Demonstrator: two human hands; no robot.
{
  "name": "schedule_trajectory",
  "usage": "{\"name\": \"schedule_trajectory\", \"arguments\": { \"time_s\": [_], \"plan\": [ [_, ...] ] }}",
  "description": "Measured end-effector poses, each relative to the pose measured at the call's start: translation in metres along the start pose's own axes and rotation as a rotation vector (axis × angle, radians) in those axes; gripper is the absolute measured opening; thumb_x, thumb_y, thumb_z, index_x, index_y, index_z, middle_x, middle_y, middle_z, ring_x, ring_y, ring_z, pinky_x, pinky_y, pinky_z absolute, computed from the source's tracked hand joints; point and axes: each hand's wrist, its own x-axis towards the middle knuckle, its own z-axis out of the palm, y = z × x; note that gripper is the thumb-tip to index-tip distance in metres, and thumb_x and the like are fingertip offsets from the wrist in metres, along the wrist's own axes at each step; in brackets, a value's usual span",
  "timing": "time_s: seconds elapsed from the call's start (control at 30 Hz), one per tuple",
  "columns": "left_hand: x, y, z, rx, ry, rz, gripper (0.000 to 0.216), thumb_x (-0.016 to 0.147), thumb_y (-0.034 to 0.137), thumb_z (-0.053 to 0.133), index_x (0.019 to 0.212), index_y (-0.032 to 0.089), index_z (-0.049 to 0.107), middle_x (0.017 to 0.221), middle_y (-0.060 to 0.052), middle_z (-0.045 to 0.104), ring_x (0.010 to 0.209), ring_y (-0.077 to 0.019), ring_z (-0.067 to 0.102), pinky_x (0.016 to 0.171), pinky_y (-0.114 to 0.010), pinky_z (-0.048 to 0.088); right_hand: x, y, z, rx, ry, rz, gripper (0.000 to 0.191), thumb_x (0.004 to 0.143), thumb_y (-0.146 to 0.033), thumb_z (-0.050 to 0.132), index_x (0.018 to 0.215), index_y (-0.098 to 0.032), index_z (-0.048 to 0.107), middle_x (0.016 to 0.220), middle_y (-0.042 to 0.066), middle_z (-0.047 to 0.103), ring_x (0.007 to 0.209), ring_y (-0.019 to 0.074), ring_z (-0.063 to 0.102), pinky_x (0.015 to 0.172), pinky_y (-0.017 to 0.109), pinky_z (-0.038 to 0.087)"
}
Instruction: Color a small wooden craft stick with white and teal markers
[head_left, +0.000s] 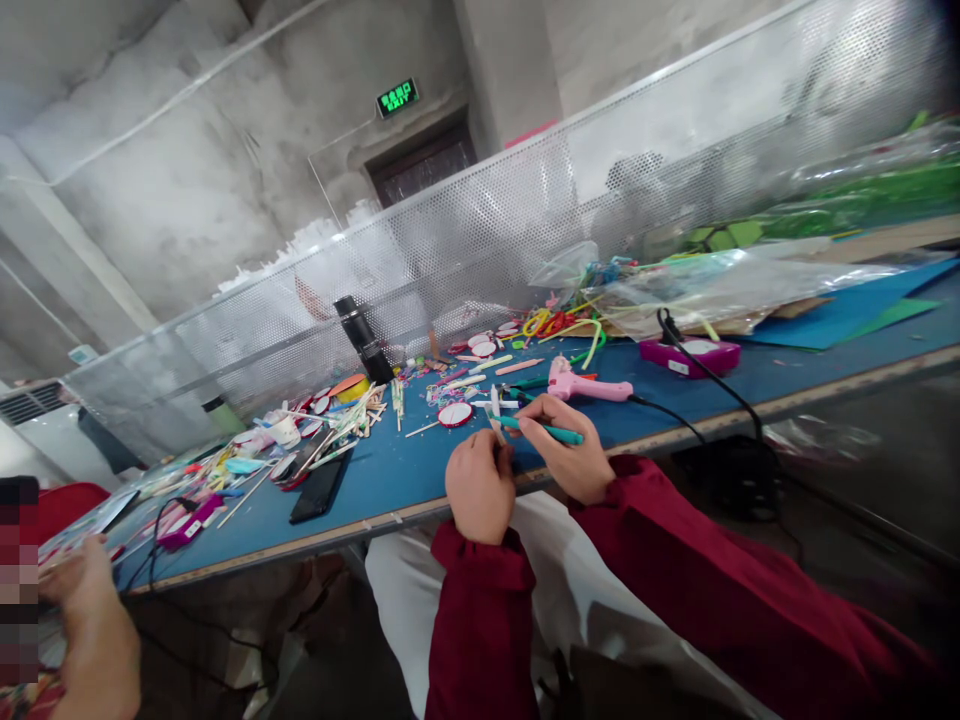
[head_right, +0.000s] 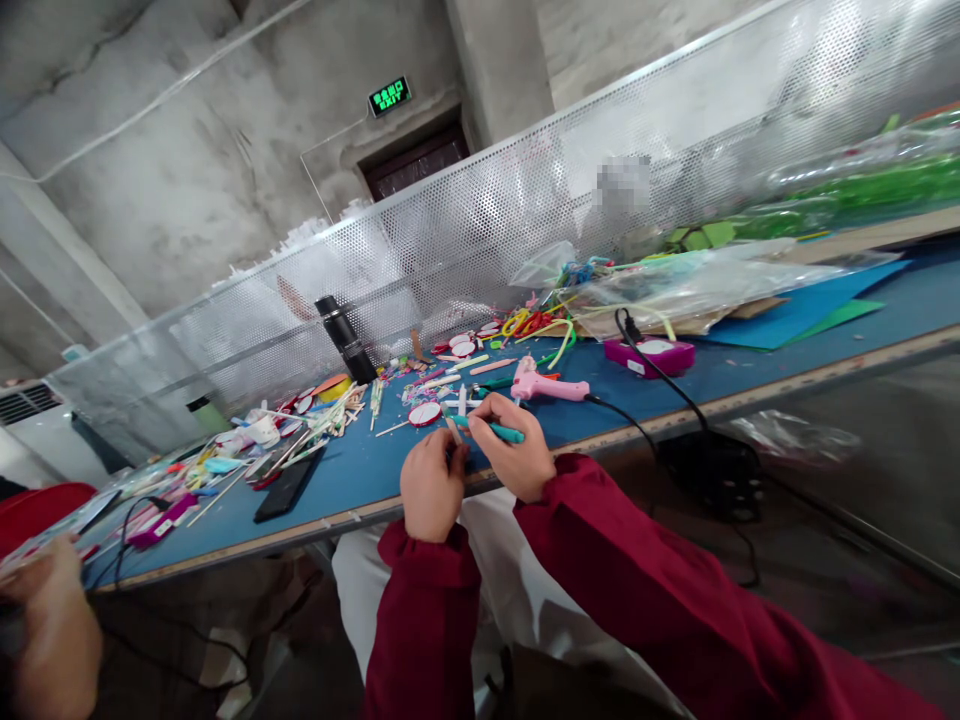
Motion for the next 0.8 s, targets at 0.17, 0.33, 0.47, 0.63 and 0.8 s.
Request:
{"name": "schedule_trajectory", "arguments": {
  "time_s": [0.17,0.33,0.47,0.63,0.8],
  "plan": [
    [-0.0005,0.0002,0.0004,-0.001,0.002,-0.018,0.009,0.097,0.027,0.055,0.096,0.021,0.061,0.094,-0.004,0.07,0.096,-0.021,0.063,0.081,-0.032,0.042,0.0002,0.0026,0.0003,0.007,0.013,0.014,0.015,0.091,-0.027,0.058,0.077,-0.022,0.06,0.074,0.0,0.066,0.071,0.0168,0.064,0.068,0.029,0.049],
    [-0.0003,0.0,0.0011,0.011,0.004,-0.015,0.011,0.098,0.028,0.053,0.093,0.021,0.06,0.092,-0.004,0.069,0.095,-0.0209,0.063,0.079,-0.032,0.042,0.0004,0.0003,-0.0002,0.009,0.007,0.002,0.016,0.09,-0.026,0.058,0.075,-0.022,0.059,0.072,0.0,0.065,0.07,0.016,0.062,0.067,0.029,0.048],
    [-0.0007,0.0005,0.0009,0.015,0.008,-0.016,0.01,0.097,0.028,0.054,0.092,0.021,0.06,0.092,-0.004,0.069,0.094,-0.0208,0.063,0.079,-0.032,0.041,0.0004,0.0013,0.0001,0.017,0.011,0.008,0.015,0.09,-0.026,0.058,0.075,-0.022,0.06,0.072,0.0,0.064,0.07,0.0164,0.062,0.067,0.029,0.048],
    [-0.0004,0.0006,0.0005,0.013,0.004,-0.01,0.01,0.097,0.027,0.054,0.092,0.021,0.059,0.092,-0.004,0.069,0.095,-0.021,0.063,0.079,-0.032,0.041,0.0004,0.0019,-0.0002,0.021,0.008,-0.002,0.016,0.091,-0.027,0.058,0.075,-0.022,0.06,0.073,0.0,0.064,0.071,0.0167,0.062,0.068,0.03,0.048],
    [0.0001,0.0001,0.0013,0.012,0.01,-0.005,0.009,0.097,0.027,0.054,0.092,0.021,0.059,0.091,-0.004,0.069,0.095,-0.021,0.062,0.079,-0.032,0.042,0.0002,0.0007,-0.0006,0.019,0.001,-0.006,0.016,0.09,-0.026,0.058,0.075,-0.022,0.06,0.073,0.0,0.064,0.07,0.0162,0.061,0.068,0.029,0.047]
  ]
}}
